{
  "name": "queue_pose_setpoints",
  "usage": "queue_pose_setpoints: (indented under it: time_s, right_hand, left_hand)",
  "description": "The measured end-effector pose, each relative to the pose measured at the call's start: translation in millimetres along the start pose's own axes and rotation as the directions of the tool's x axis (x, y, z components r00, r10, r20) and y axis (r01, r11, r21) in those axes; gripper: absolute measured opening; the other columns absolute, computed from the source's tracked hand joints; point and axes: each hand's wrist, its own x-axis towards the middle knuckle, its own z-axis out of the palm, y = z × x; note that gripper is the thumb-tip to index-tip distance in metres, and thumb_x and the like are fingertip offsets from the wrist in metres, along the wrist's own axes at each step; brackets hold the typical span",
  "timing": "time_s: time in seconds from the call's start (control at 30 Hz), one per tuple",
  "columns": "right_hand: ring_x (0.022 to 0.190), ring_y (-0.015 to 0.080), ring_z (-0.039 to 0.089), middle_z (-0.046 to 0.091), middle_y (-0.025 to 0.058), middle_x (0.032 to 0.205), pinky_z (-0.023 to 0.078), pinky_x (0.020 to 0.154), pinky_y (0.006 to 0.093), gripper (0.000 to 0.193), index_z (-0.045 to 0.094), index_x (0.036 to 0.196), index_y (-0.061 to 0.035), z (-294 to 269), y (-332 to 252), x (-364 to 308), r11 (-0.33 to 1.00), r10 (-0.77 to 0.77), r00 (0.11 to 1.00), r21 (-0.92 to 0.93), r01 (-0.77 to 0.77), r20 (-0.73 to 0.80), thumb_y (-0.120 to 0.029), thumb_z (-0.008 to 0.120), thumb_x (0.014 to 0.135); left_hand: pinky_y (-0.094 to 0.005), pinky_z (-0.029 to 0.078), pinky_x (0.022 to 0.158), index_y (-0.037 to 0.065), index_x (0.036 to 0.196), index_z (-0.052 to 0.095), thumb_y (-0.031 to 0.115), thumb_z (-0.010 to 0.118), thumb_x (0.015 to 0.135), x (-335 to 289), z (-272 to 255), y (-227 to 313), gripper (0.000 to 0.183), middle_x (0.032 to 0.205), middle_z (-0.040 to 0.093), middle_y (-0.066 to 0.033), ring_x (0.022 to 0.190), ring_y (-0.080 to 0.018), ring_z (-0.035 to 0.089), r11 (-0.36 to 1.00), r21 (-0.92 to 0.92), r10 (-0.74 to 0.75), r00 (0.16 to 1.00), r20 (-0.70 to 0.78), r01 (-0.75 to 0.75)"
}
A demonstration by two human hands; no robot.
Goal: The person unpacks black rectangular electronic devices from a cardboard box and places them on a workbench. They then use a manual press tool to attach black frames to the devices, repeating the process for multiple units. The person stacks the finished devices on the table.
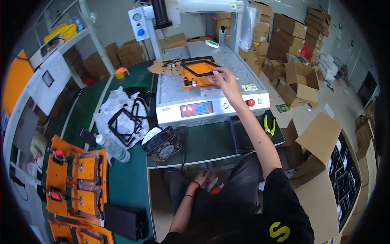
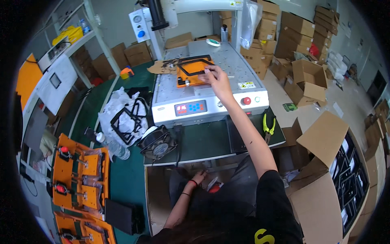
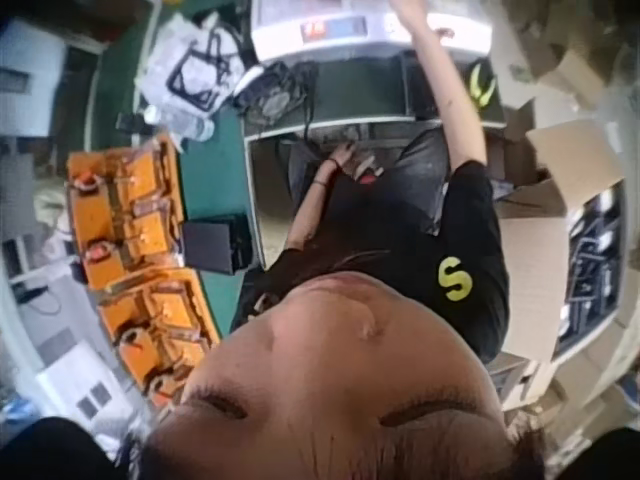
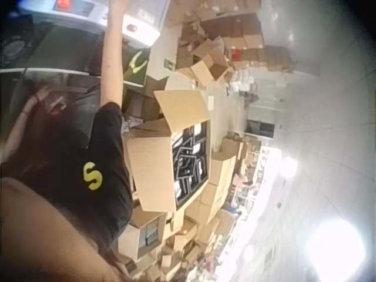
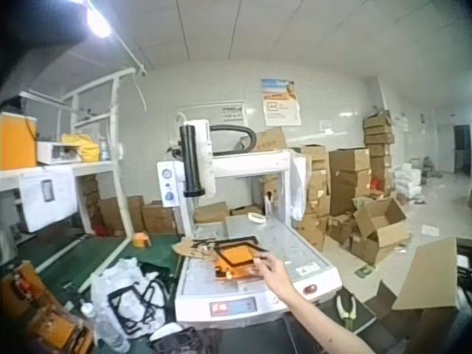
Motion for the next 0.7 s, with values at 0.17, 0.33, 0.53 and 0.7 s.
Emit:
queue_pose_setpoints:
  time_s: [0.17,0.33,0.53,0.7]
  right_hand:
    - [0.076,0.0212,0.069,0.068,0.0201,0.084,0.057,0.069,0.0265,0.024,0.052,0.103,0.0135,12,17,-11,0.975,0.001,0.996,-0.219,0.018,0.089,-0.009,0.053,0.093]
    - [0.068,0.019,0.07,0.069,0.0161,0.074,0.056,0.061,0.0265,0.017,0.056,0.092,0.0088,15,13,1,0.928,-0.094,0.995,-0.363,0.083,-0.013,-0.009,0.056,0.091]
    - [0.066,0.0191,0.07,0.068,0.0154,0.072,0.056,0.057,0.0267,0.019,0.056,0.092,0.0089,17,13,-8,0.909,-0.113,0.994,-0.406,0.097,-0.014,-0.01,0.058,0.091]
    - [0.056,0.0171,0.067,0.067,0.0125,0.067,0.054,0.052,0.0272,0.022,0.058,0.093,0.0066,11,11,6,0.887,-0.013,1.0,-0.461,0.02,0.019,-0.015,0.06,0.09]
  left_hand:
    - [-0.0345,0.049,0.075,0.0,0.107,0.057,0.039,0.047,0.096,-91,-36,25,0.042,0.095,0.067,-0.0127,0.086,-0.022,0.065,0.925,-0.371,0.004,0.979,-0.202,-0.08]
    - [-0.0314,0.048,0.087,-0.001,0.12,0.05,0.026,0.039,0.101,-123,-55,54,0.035,0.109,0.063,-0.0135,0.099,-0.0213,0.062,0.788,-0.605,0.033,0.989,-0.146,-0.115]
    - [-0.0302,0.05,0.081,-0.002,0.114,0.052,0.027,0.042,0.1,-107,-42,45,0.034,0.102,0.065,-0.0139,0.094,-0.0198,0.064,0.803,-0.568,0.144,0.983,-0.113,-0.182]
    - [-0.0313,0.049,0.084,-0.002,0.115,0.051,0.027,0.042,0.1,-90,-43,21,0.034,0.106,0.063,-0.015,0.1,-0.0228,0.063,0.768,-0.634,0.083,0.995,-0.047,-0.094]
